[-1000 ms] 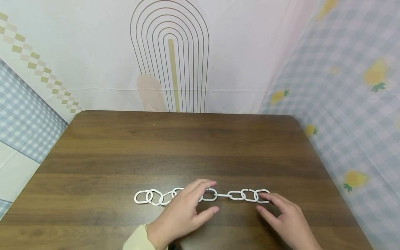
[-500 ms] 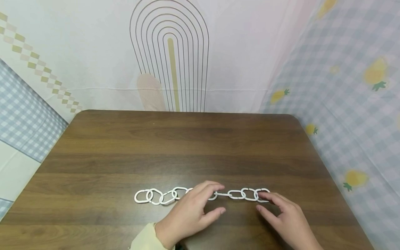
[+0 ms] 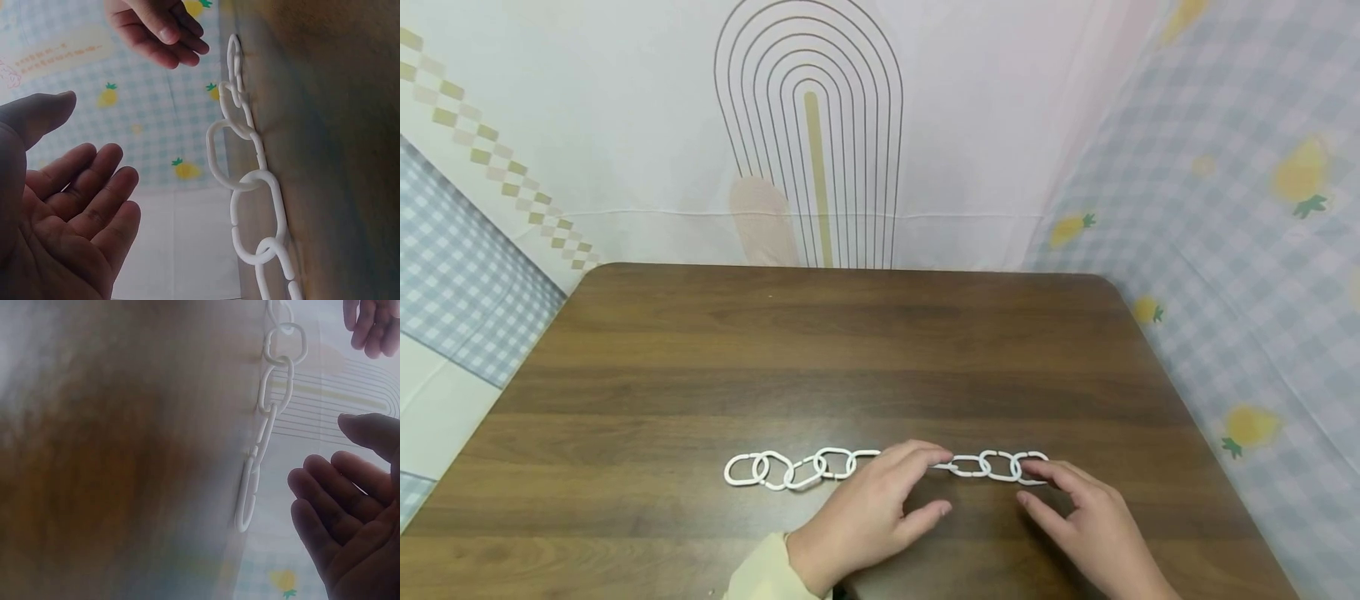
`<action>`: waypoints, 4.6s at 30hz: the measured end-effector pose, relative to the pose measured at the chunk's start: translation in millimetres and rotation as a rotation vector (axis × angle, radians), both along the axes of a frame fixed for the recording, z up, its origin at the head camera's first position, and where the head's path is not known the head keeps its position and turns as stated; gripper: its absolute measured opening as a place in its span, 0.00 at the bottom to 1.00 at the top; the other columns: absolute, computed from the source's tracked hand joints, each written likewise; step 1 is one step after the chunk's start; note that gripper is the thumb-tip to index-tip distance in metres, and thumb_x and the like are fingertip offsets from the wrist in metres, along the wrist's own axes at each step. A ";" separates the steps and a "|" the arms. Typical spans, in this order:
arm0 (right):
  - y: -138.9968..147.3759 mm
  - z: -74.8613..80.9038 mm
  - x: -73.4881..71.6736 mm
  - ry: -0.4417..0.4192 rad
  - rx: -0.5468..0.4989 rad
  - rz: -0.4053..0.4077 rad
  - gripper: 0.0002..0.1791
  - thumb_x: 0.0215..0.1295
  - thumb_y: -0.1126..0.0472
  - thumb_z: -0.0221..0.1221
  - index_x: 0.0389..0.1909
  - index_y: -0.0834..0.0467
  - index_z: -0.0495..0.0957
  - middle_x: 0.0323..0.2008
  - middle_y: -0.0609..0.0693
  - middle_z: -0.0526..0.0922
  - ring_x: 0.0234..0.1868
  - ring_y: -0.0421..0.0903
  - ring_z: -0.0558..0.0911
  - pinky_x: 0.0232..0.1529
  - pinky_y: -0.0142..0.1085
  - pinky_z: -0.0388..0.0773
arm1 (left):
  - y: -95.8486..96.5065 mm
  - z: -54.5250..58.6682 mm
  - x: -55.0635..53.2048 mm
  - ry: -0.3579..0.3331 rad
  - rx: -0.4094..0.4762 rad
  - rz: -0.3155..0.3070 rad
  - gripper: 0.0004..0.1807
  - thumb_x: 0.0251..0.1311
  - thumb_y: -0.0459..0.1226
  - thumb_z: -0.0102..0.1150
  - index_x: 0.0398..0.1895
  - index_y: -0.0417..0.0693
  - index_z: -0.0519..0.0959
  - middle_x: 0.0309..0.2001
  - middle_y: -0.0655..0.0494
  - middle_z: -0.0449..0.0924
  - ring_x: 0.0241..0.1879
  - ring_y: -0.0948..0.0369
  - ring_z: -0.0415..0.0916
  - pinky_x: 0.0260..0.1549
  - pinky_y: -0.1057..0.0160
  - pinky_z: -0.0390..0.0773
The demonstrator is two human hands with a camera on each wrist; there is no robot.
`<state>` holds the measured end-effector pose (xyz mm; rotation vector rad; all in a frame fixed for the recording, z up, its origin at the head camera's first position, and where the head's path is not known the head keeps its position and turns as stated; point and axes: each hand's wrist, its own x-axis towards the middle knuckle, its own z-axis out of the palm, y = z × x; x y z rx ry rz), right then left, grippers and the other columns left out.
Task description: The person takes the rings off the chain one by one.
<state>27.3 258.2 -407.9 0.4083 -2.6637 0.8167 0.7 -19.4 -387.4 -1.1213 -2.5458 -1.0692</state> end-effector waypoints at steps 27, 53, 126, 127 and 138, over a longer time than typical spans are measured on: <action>0.3 -9.7 -4.8 -0.022 0.096 0.015 0.23 0.46 0.63 0.78 0.46 0.51 0.85 0.42 0.40 0.86 0.42 0.45 0.86 0.40 0.45 0.85 | 21.8 -19.6 -4.3 -0.014 -0.089 0.010 0.22 0.62 0.41 0.66 0.59 0.46 0.77 0.55 0.59 0.80 0.56 0.64 0.77 0.58 0.66 0.75; 0.7 -12.6 -9.1 -0.070 0.131 0.020 0.21 0.45 0.63 0.78 0.43 0.54 0.85 0.43 0.43 0.87 0.42 0.46 0.86 0.40 0.43 0.85 | 32.6 -28.1 -8.9 -0.017 -0.148 0.031 0.20 0.64 0.43 0.64 0.57 0.49 0.78 0.54 0.62 0.81 0.55 0.66 0.78 0.55 0.66 0.77; 9.5 -12.3 -17.9 -0.092 0.270 0.096 0.18 0.45 0.64 0.78 0.38 0.50 0.85 0.37 0.37 0.81 0.33 0.32 0.78 0.32 0.32 0.81 | 89.8 -30.0 -16.2 0.282 -0.589 0.089 0.16 0.56 0.58 0.67 0.39 0.61 0.84 0.39 0.66 0.83 0.40 0.64 0.78 0.55 0.64 0.75; 9.2 -12.4 -18.0 -0.095 0.271 0.097 0.17 0.45 0.64 0.78 0.38 0.50 0.85 0.36 0.37 0.81 0.33 0.32 0.78 0.32 0.32 0.81 | 90.0 -30.4 -16.6 0.278 -0.588 0.091 0.16 0.56 0.58 0.68 0.39 0.61 0.84 0.38 0.66 0.83 0.39 0.64 0.77 0.54 0.64 0.75; 8.5 -17.4 -20.3 -0.068 0.246 0.100 0.19 0.41 0.68 0.79 0.34 0.48 0.84 0.33 0.33 0.78 0.30 0.29 0.75 0.28 0.29 0.78 | 90.0 -34.7 -19.2 0.289 -0.588 0.119 0.15 0.50 0.58 0.71 0.35 0.64 0.85 0.33 0.67 0.80 0.34 0.64 0.75 0.47 0.65 0.74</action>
